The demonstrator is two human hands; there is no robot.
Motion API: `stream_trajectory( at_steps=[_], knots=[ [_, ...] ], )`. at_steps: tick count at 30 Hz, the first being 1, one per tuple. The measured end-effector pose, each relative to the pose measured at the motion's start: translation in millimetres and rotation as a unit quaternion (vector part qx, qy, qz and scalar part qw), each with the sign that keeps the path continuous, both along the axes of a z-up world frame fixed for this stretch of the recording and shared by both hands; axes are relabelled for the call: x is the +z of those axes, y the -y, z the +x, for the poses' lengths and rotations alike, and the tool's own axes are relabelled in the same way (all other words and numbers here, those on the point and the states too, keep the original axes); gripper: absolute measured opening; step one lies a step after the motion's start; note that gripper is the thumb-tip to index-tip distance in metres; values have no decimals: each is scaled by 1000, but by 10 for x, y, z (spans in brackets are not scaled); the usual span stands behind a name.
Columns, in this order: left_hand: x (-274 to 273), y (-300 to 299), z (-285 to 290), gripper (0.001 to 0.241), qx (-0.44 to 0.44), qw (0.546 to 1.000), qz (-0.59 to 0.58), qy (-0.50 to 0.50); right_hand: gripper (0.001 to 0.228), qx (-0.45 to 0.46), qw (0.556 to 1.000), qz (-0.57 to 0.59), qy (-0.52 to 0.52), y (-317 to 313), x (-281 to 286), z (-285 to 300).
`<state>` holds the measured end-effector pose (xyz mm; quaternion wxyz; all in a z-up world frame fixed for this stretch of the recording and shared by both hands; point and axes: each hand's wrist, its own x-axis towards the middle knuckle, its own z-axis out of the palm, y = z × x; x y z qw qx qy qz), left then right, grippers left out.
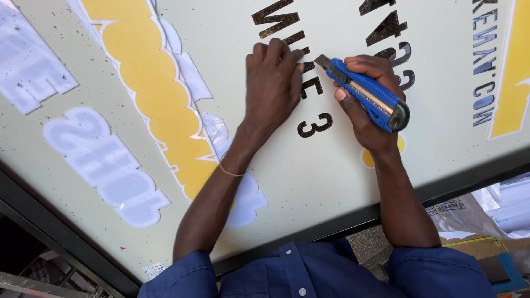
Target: Arranging and trimming vinyl letters on a sign board using a utility knife
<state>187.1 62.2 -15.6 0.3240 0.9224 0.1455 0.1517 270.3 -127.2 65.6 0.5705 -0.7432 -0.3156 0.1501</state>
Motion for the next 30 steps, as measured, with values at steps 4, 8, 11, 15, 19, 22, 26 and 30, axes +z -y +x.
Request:
stream_trajectory(
  at_steps=[4,8,11,15,19,22,26,30],
  knots=[
    [-46,142,-4,18,49,999,12,1,28,16,999,-17,22,47,-47,178],
    [-32,169,-135,18,69,997,32,3,33,68,993,24,-90,-10,-130,447],
    [20,99,-261,21,80,995,49,-10,43,111,986,3,-121,-210,-100,642],
    [61,-6,-484,25,104,994,42,-17,28,206,976,-59,-27,-492,2,759],
    [81,-46,-514,24,111,993,-13,37,23,234,967,-79,57,-577,-18,897],
    [64,-71,-520,22,124,989,-52,62,17,247,963,-110,11,-619,52,903],
    [17,-225,-494,22,130,989,-35,58,10,247,957,-152,19,-629,123,884],
    [15,-426,-452,21,170,983,0,65,29,221,966,-80,-106,-616,92,835]
  ],
)
